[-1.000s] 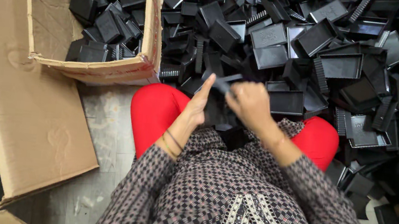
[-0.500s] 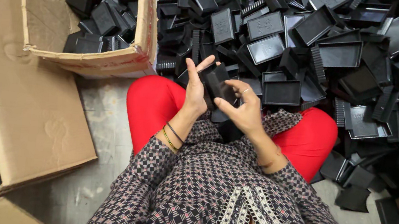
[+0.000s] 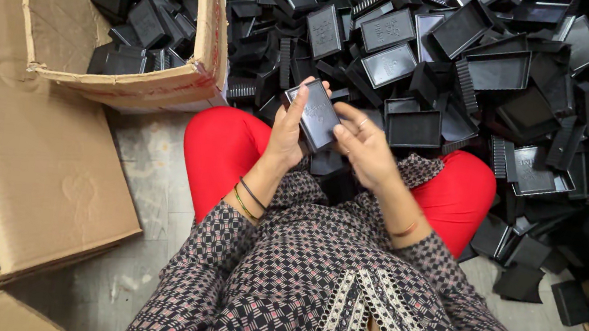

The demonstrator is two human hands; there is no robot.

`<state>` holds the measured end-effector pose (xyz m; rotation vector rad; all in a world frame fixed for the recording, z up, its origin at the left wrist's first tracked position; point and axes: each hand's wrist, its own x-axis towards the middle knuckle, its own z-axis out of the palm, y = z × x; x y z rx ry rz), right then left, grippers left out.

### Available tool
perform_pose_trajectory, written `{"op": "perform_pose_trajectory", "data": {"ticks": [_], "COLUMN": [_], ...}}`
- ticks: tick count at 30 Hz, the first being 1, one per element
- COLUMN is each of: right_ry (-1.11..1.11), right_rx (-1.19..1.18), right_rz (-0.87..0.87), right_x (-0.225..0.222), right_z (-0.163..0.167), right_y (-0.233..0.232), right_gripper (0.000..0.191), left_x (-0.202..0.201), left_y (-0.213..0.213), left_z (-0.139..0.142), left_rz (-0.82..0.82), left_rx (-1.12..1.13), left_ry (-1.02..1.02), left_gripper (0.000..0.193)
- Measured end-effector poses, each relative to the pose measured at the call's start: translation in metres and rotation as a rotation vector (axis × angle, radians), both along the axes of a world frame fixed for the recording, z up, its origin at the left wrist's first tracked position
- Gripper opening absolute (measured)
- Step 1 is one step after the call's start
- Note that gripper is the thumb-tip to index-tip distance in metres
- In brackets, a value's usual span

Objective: The person sits on the floor and repeatedly picks up small black plastic components from a large pile, briefly inspects them, and places them into a cardboard box. The person also moves the box and adjusts the pile of parts during the process.

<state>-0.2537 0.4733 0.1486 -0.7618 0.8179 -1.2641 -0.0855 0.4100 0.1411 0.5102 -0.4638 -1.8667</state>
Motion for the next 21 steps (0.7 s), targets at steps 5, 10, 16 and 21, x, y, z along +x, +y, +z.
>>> {"op": "perform_pose_trajectory", "data": {"ticks": [5, 10, 16, 21], "right_ry": [0.028, 0.037, 0.124, 0.176], "right_rx": [0.067, 0.013, -0.012, -0.112], "right_rz": [-0.133, -0.152, -0.027, -0.017], "right_x": [-0.016, -0.008, -0.013, -0.008], "right_z": [-0.018, -0.025, -0.014, -0.015], "right_y": [-0.009, -0.010, -0.022, -0.032], "right_gripper": [0.045, 0.043, 0.036, 0.035], "left_x": [-0.002, 0.003, 0.010, 0.007], "left_y": [0.026, 0.043, 0.042, 0.045], "left_z": [-0.011, -0.024, -0.035, -0.025], "left_rz": [0.027, 0.029, -0.105, -0.127], "left_rx": [-0.264, -0.238, -0.341, -0.319], "left_ry": [-0.616, -0.707, -0.697, -0.628], "left_gripper": [0.051, 0.045, 0.045, 0.050]}}
